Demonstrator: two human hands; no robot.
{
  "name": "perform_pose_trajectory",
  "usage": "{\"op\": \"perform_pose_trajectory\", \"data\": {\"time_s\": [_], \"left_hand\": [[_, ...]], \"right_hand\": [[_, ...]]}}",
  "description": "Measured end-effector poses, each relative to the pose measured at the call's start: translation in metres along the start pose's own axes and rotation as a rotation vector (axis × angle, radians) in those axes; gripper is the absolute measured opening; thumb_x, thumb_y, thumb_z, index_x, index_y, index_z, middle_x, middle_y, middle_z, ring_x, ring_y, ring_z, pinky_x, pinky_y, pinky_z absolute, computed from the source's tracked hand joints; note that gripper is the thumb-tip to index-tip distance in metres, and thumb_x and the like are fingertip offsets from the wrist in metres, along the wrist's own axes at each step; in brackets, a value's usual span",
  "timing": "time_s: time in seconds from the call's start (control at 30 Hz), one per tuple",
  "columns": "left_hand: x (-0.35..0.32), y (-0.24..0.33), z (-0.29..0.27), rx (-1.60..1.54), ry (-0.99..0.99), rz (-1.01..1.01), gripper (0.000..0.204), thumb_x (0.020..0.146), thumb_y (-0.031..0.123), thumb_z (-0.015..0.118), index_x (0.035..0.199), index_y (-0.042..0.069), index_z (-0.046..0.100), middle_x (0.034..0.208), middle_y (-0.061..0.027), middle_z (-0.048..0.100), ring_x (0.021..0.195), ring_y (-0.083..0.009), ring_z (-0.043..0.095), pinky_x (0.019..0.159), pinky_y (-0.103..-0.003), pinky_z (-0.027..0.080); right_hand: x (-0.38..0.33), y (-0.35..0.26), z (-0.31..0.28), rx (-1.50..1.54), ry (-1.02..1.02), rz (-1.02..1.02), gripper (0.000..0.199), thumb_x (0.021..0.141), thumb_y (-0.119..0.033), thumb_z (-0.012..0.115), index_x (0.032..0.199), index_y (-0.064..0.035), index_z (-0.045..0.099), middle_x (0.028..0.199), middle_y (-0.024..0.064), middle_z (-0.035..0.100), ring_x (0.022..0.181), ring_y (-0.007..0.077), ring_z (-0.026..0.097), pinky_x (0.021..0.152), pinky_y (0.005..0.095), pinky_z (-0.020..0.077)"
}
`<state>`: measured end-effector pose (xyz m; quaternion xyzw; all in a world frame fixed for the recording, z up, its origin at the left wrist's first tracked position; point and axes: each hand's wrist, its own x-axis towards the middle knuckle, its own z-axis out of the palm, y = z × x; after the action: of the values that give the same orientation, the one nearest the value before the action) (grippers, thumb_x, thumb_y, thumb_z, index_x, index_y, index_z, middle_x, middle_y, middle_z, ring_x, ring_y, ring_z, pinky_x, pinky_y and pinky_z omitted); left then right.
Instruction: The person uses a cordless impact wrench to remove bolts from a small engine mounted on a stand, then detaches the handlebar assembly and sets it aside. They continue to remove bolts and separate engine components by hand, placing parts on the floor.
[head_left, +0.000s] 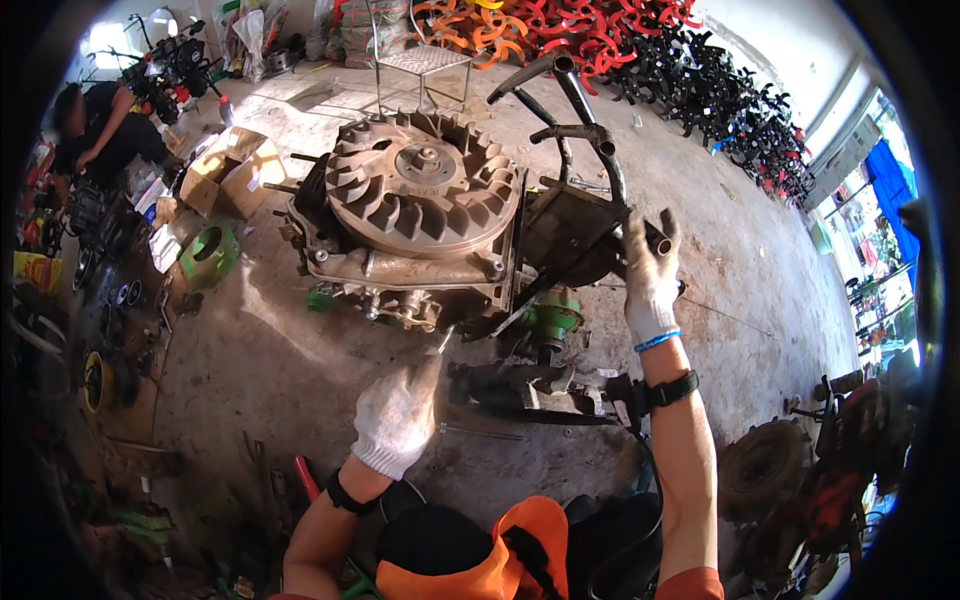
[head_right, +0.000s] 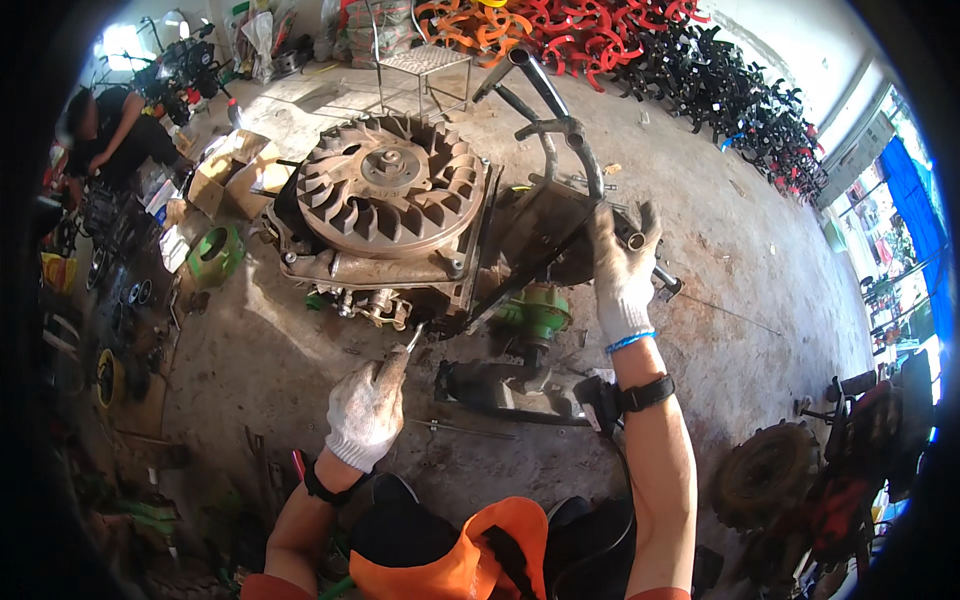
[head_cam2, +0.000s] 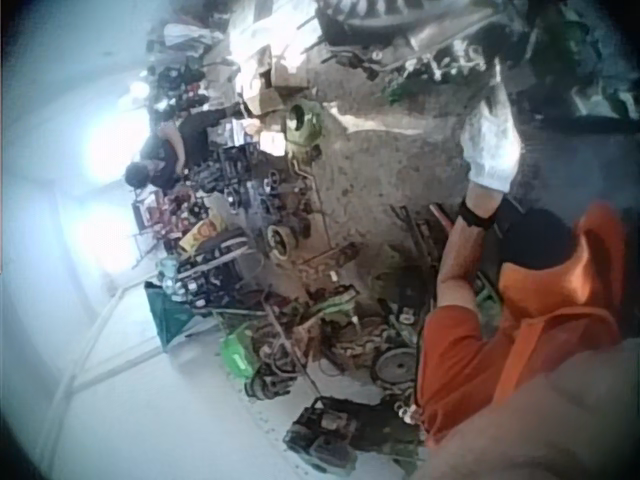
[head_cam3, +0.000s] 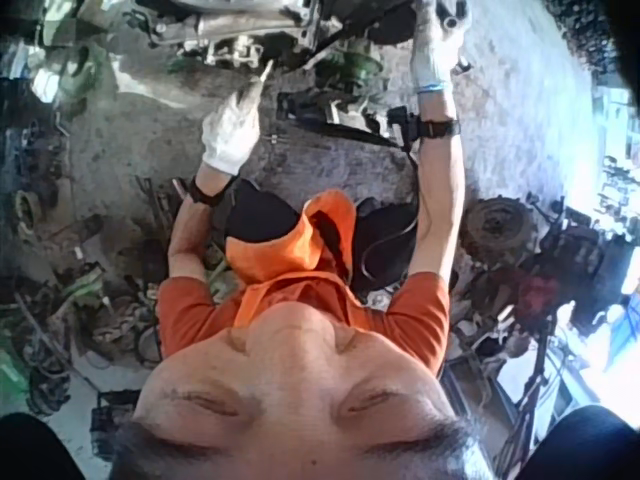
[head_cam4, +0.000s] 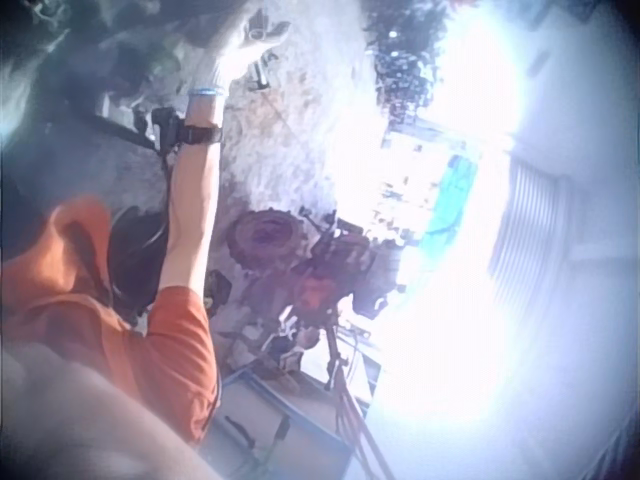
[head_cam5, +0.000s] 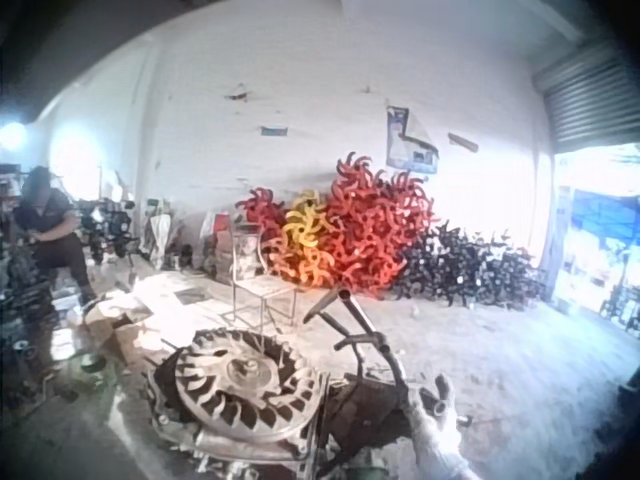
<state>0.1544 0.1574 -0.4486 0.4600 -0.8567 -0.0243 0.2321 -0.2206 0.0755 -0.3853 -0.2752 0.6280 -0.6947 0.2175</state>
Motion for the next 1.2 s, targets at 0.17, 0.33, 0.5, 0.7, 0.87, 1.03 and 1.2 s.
{"op": "perform_pose_trajectory", "data": {"time_s": [0.17,0.33,0.5,0.7,0.87,1.03,1.2], "left_hand": [[0.002,0.000,0.013,0.047,0.014,0.068,0.051,0.089,0.010,0.068,0.140,0.010,0.068,0.094,-0.0135,0.067,0.079,-0.0357,0.068,0.070,-0.049,0.056],[0.001,0.008,0.033,0.128,0.061,0.124,0.068,0.088,0.011,0.067,0.155,0.010,0.058,0.085,-0.0116,0.061,0.065,-0.0335,0.065,0.054,-0.048,0.054],[0.024,0.028,0.009,0.174,0.000,0.141,0.056,0.091,0.013,0.064,0.146,0.004,0.062,0.091,-0.0137,0.066,0.069,-0.0335,0.067,0.059,-0.048,0.056],[0.125,0.024,-0.065,0.038,-0.216,0.432,0.010,0.089,0.010,0.061,0.087,0.007,0.070,0.077,-0.0156,0.069,0.075,-0.0359,0.070,0.068,-0.045,0.058],[0.098,0.021,-0.067,0.086,-0.317,0.201,0.011,0.095,0.015,0.065,0.104,0.010,0.071,0.081,-0.0181,0.071,0.077,-0.0402,0.071,0.067,-0.051,0.057],[0.042,0.021,-0.042,-0.004,-0.080,-0.029,0.032,0.099,0.013,0.070,0.130,0.011,0.071,0.096,-0.0168,0.077,0.082,-0.0381,0.075,0.073,-0.048,0.061],[0.074,0.018,-0.039,-0.418,0.067,-0.080,0.016,0.100,0.016,0.073,0.113,0.007,0.075,0.102,-0.0163,0.079,0.090,-0.0375,0.078,0.079,-0.042,0.061]], "right_hand": [[0.002,-0.009,-0.003,0.062,-0.111,-0.172,0.030,0.107,-0.022,0.073,0.126,0.0003,0.075,0.111,0.0044,0.077,0.098,0.0107,0.068,0.088,0.0268,0.0554],[0.005,-0.009,-0.006,-0.017,-0.169,-0.193,0.026,0.106,-0.019,0.072,0.124,-0.0015,0.076,0.107,0.0052,0.078,0.095,0.0113,0.068,0.084,0.0283,0.0557],[0.004,-0.010,-0.009,0.006,-0.226,-0.215,0.024,0.103,-0.017,0.072,0.122,-0.0027,0.077,0.105,0.0041,0.077,0.093,0.0117,0.067,0.084,0.0283,0.0545],[0.000,-0.019,-0.007,-0.056,-0.230,-0.224,0.024,0.104,-0.016,0.070,0.123,-0.0028,0.077,0.102,0.0037,0.077,0.092,0.0109,0.067,0.082,0.0282,0.0541],[-0.003,-0.019,-0.010,-0.164,-0.204,-0.260,0.032,0.102,-0.028,0.072,0.126,-0.0067,0.076,0.108,0.0063,0.077,0.098,0.0150,0.069,0.090,0.0309,0.0548],[-0.002,-0.019,-0.014,-0.175,-0.246,-0.221,0.030,0.103,-0.028,0.072,0.125,-0.0073,0.076,0.104,0.0046,0.076,0.095,0.0136,0.067,0.086,0.0314,0.0550],[0.002,-0.019,-0.011,-0.098,-0.278,-0.236,0.029,0.105,-0.023,0.071,0.126,-0.0036,0.075,0.102,0.0033,0.076,0.089,0.0103,0.066,0.079,0.0282,0.0543]]}}
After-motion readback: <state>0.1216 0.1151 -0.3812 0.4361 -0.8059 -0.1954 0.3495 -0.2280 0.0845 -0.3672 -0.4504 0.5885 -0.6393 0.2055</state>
